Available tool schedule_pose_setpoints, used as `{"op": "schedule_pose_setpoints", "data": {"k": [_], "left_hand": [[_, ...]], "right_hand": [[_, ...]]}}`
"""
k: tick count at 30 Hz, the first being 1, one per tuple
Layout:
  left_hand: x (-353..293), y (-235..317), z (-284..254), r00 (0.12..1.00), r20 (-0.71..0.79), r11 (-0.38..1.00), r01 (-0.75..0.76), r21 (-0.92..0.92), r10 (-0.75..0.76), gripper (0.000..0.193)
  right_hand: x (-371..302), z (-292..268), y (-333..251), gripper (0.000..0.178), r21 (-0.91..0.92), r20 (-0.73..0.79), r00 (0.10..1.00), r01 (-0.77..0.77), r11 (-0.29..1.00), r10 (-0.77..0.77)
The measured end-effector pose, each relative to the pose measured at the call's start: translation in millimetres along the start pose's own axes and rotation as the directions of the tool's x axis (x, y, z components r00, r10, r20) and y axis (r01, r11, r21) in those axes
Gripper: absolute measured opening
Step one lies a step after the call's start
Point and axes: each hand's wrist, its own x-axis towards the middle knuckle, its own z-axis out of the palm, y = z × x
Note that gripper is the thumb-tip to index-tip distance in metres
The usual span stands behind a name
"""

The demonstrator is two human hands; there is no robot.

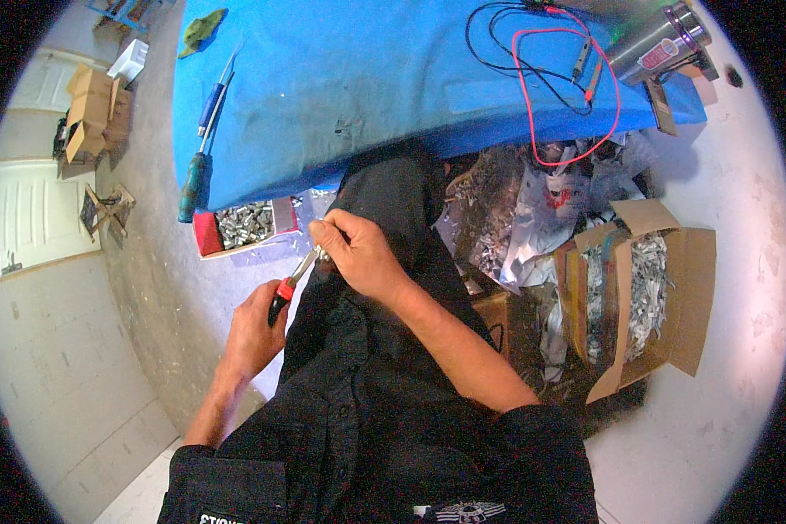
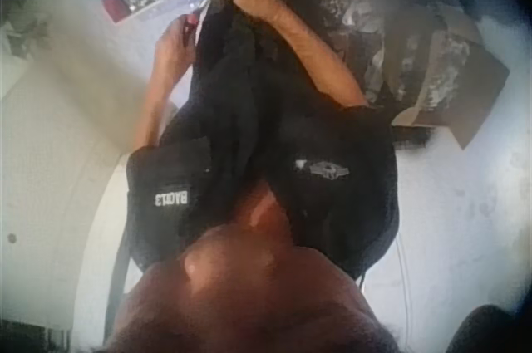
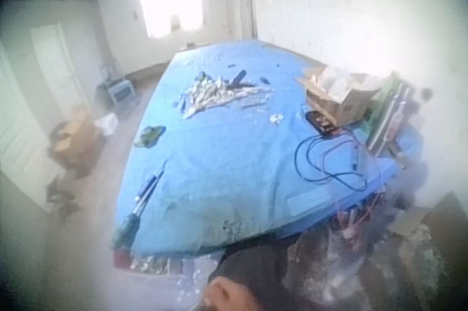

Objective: The person assembles small metal electronic components, using pliers to manipulate a small part, checking it with a multimeter, and organizing the pieces on a blue cloth-covered table.

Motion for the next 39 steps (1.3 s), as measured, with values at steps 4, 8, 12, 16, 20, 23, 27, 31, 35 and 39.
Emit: {"op": "schedule_pose_setpoints", "data": {"k": [4, 8, 12, 16, 20, 23, 27, 31, 35, 39], "left_hand": [[6, -4, 0, 0.988, -0.084, 0.97, -0.111, 0.215, 0.131, 0.039], [11, -6, 1, 0.97, -0.134, 0.935, -0.152, 0.322, 0.204, 0.039], [14, -9, -6, 0.955, -0.223, 0.929, -0.107, 0.354, 0.195, 0.041], [15, -3, -24, 0.94, -0.295, 0.97, -0.108, 0.22, 0.172, 0.037], [5, 6, -22, 0.98, -0.193, 0.999, 0.034, -0.03, -0.04, 0.028], [1, 13, -16, 0.986, -0.081, 0.973, 0.129, -0.192, -0.146, 0.029], [-6, 3, -7, 0.996, 0.007, 0.971, 0.088, -0.221, -0.088, 0.039], [-10, 5, -11, 0.994, 0.08, 0.993, 0.082, -0.083, -0.075, 0.044], [-11, 10, -16, 0.965, 0.221, 0.961, 0.186, -0.204, -0.14, 0.042], [-11, 8, -12, 0.918, 0.365, 0.824, 0.323, -0.465, -0.154, 0.04]], "right_hand": [[-1, 4, -10, 0.034, 0.152, -0.032, 0.983, -0.177, 0.972, 0.183], [-2, 4, -13, 0.038, 0.359, 0.009, 0.926, -0.355, 0.863, 0.377], [-9, 8, -13, 0.038, 0.48, 0.08, 0.853, -0.487, 0.73, 0.516], [-10, 4, -11, 0.037, 0.584, 0.096, 0.871, -0.441, 0.682, 0.481], [-9, 6, -17, 0.037, 0.605, 0.079, 0.872, -0.427, 0.672, 0.482], [-11, 6, -19, 0.038, 0.606, 0.059, 0.887, -0.396, 0.69, 0.457], [-16, 5, -16, 0.036, 0.526, 0.021, 0.943, -0.292, 0.799, 0.332], [-20, 2, -12, 0.034, 0.279, -0.037, 0.99, -0.119, 0.953, 0.135], [-22, 0, -11, 0.031, 0.063, -0.051, 0.998, 0.04, 0.997, -0.037], [-26, -4, -25, 0.031, -0.113, 0.017, 0.994, 0.111, 0.987, -0.11]]}}
